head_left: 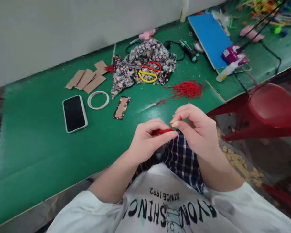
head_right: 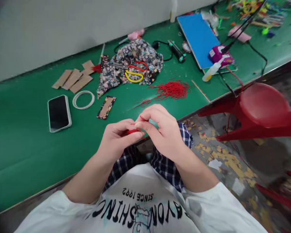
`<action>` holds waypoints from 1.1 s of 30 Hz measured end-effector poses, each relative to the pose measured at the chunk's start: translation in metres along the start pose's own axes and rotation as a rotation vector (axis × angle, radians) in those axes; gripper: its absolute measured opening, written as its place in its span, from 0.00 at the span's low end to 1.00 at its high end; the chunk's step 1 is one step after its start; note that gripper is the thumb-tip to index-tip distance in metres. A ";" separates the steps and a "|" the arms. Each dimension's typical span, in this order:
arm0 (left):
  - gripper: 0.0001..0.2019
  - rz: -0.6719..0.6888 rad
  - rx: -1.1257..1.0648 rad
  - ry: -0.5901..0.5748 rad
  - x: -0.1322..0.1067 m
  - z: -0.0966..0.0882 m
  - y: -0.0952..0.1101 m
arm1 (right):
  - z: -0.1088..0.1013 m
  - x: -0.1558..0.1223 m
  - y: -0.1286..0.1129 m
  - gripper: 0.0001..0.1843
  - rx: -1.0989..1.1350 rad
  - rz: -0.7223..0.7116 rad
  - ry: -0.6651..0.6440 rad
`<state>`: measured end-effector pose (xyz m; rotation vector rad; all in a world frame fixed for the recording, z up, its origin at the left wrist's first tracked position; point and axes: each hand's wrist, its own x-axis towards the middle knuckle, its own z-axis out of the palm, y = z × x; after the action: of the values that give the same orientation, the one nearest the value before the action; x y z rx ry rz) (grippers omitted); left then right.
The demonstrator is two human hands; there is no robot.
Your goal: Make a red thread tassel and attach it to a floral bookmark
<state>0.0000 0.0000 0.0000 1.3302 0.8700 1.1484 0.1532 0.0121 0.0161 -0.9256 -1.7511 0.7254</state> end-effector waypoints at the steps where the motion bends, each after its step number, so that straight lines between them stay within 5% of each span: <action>1: 0.04 0.021 0.051 0.007 0.000 0.000 0.000 | 0.000 0.000 0.000 0.06 0.001 0.000 -0.004; 8: 0.04 0.197 0.359 0.076 -0.004 0.004 0.004 | 0.000 0.000 0.001 0.05 -0.045 -0.027 0.030; 17: 0.06 0.204 0.411 0.051 -0.002 0.003 0.003 | 0.003 -0.003 0.002 0.05 -0.044 -0.004 0.058; 22: 0.05 0.142 0.350 -0.014 0.005 -0.006 0.002 | 0.001 -0.001 0.009 0.03 0.116 0.158 -0.041; 25: 0.03 0.148 0.383 0.010 0.007 -0.009 0.003 | -0.001 0.000 0.015 0.11 0.261 0.244 -0.109; 33: 0.04 0.373 0.724 -0.007 0.009 -0.014 0.003 | -0.002 -0.005 0.015 0.06 0.136 0.226 -0.055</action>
<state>-0.0114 0.0117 0.0026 2.1554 1.1186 1.1474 0.1599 0.0161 0.0017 -1.0277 -1.6377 1.0118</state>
